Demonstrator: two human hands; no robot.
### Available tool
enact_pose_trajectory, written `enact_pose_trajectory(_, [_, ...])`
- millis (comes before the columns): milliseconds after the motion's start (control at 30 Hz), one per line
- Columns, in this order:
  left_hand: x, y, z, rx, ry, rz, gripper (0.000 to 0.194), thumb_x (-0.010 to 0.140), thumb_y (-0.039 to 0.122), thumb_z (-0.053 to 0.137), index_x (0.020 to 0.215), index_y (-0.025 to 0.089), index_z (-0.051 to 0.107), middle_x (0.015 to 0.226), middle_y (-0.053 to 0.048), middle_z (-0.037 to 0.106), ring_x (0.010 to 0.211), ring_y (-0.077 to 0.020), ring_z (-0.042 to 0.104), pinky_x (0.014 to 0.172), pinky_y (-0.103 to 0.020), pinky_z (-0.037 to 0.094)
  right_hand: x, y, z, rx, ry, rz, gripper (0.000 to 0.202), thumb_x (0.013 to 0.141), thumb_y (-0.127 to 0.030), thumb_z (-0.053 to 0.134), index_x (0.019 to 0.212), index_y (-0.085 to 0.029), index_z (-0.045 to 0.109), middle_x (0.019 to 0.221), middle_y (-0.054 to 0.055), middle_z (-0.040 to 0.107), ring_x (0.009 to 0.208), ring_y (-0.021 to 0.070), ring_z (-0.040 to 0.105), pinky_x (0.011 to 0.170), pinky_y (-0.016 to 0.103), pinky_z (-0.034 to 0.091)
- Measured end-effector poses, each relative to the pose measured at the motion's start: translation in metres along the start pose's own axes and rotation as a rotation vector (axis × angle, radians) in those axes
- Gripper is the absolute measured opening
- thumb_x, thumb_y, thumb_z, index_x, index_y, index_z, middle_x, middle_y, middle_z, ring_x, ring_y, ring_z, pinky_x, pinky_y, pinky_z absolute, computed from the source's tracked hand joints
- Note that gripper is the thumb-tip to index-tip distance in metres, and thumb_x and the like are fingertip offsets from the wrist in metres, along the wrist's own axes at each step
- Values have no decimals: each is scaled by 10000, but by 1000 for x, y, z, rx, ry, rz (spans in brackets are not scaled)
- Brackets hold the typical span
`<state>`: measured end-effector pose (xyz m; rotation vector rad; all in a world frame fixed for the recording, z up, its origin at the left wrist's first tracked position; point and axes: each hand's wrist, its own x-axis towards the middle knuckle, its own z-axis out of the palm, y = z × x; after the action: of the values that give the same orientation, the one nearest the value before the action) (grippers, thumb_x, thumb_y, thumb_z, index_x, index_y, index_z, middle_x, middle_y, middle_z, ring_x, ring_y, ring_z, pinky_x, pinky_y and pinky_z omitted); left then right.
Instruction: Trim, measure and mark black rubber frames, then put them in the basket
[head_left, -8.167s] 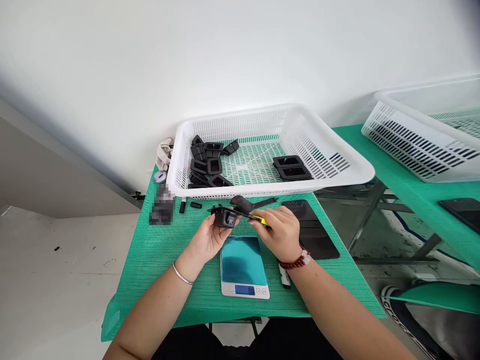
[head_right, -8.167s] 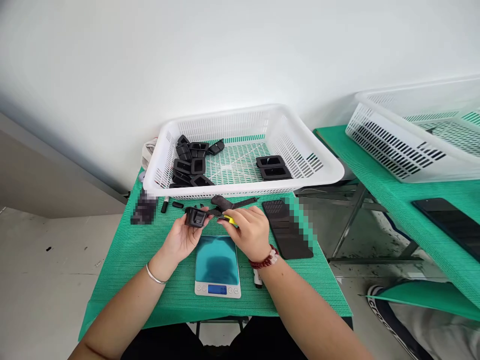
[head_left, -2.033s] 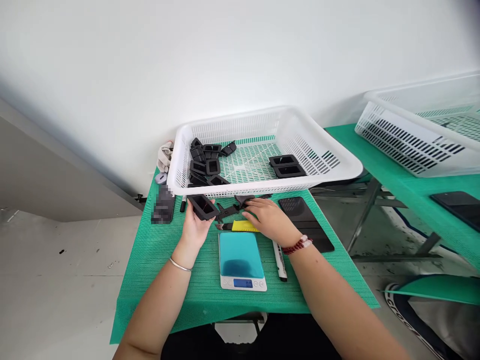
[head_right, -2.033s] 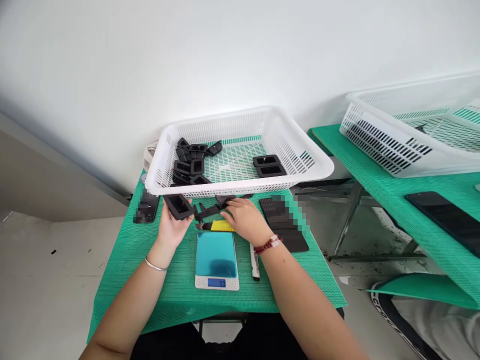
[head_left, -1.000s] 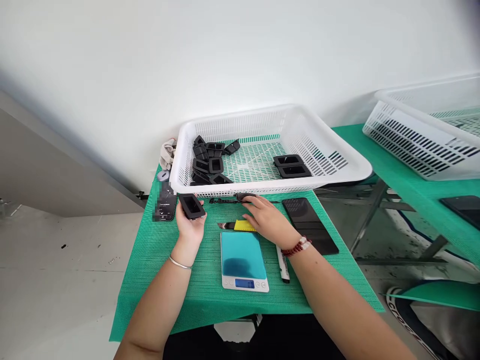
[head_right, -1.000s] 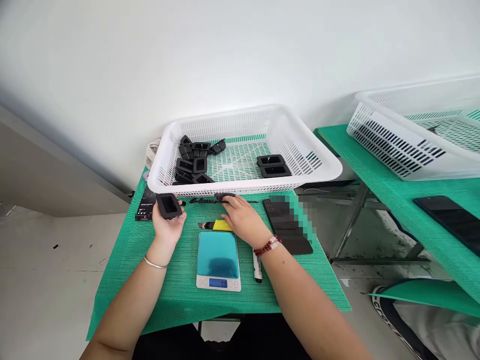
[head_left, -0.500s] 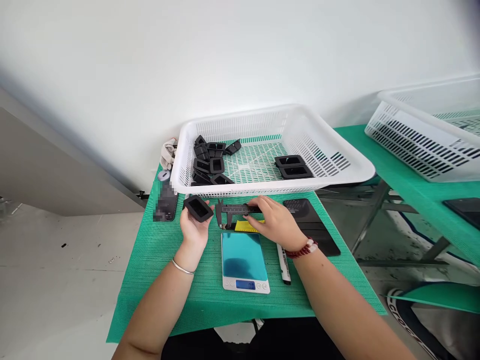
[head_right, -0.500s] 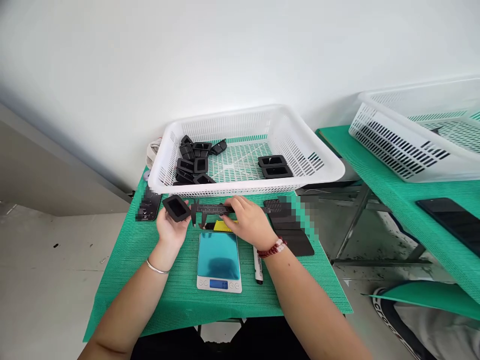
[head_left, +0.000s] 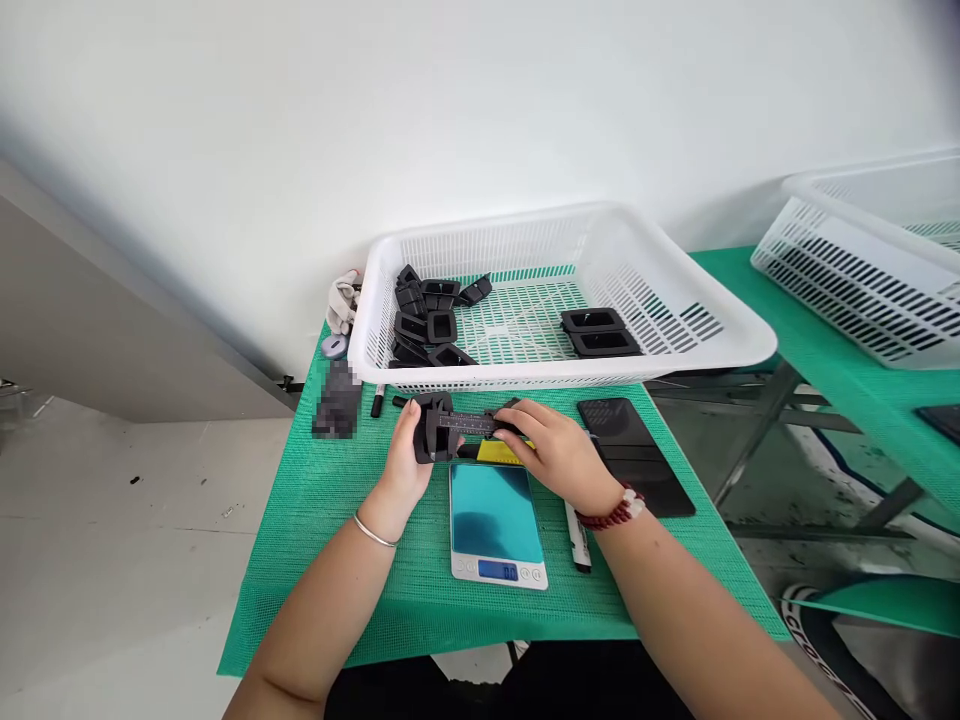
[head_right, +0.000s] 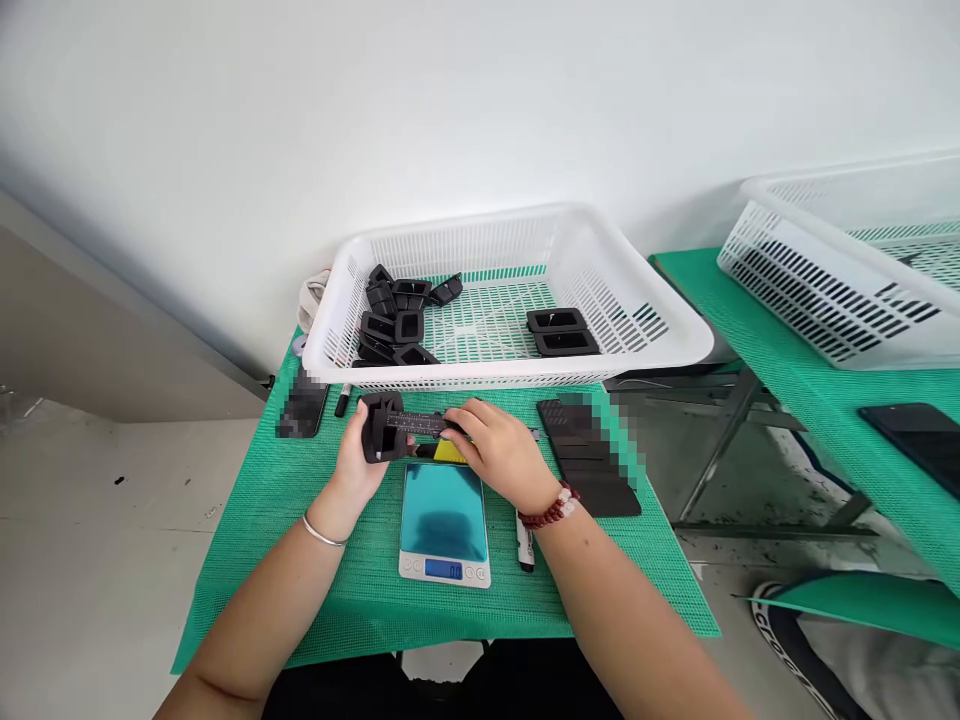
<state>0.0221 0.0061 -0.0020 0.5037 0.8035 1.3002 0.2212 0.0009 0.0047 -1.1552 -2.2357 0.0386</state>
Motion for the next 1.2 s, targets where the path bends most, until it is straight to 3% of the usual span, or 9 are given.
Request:
enact_pose_trajectory(167, [0,7,1,25,-74,60,388,806,472,606,1061,184,658,988,-76,675,895,-195,638,684,-265,523,2,-4,-4,-50,-83,-3,279,972,-324,342,1012,-160,564,856,64,631,694,156,569,594,283,419])
enact_pose_trajectory(300, [-1,8,0,8,-88,4,379,795,484,606,1027,188,658,948,-97,685,874,-247,665,718,-343,548,-1,-8,-4,27,-196,-9,327,968,-386,338,921,-173,582,809,49,634,650,139,566,553,268,370])
enact_pose_trajectory(467, [-3,9,1,-28,-72,-1,324,775,413,646,1010,191,662,913,-110,678,873,-277,669,740,-394,558,-3,-9,-1,51,-245,16,444,893,-570,420,949,-164,591,821,60,635,642,150,571,518,256,343])
enact_pose_trajectory(667, [-4,11,1,107,-135,86,320,768,397,653,1006,185,669,894,-94,673,806,-250,662,672,-358,536,-2,-7,-1,54,-244,65,445,867,-572,472,938,-155,612,839,62,647,622,135,563,509,245,355])
enact_pose_trajectory(833, [-2,12,-1,200,-155,207,344,795,463,596,978,183,677,1008,-102,672,899,-250,645,694,-327,521,-1,-1,-2,-56,-124,88,509,838,-624,482,869,-144,649,770,73,655,639,164,580,554,273,387])
enact_pose_trajectory(1067, [-1,12,0,146,-123,207,326,735,411,676,940,158,690,1032,-109,667,924,-264,639,656,-311,509,-2,2,-4,-98,-121,125,504,862,-612,447,888,-161,671,780,72,676,668,176,597,604,295,385])
enact_pose_trajectory(1200, [-2,12,0,98,-94,184,297,733,387,678,929,164,684,1016,-102,667,921,-259,640,686,-315,513,-1,-2,-5,-89,-143,146,496,865,-603,427,802,-159,639,672,51,628,591,153,546,543,271,319])
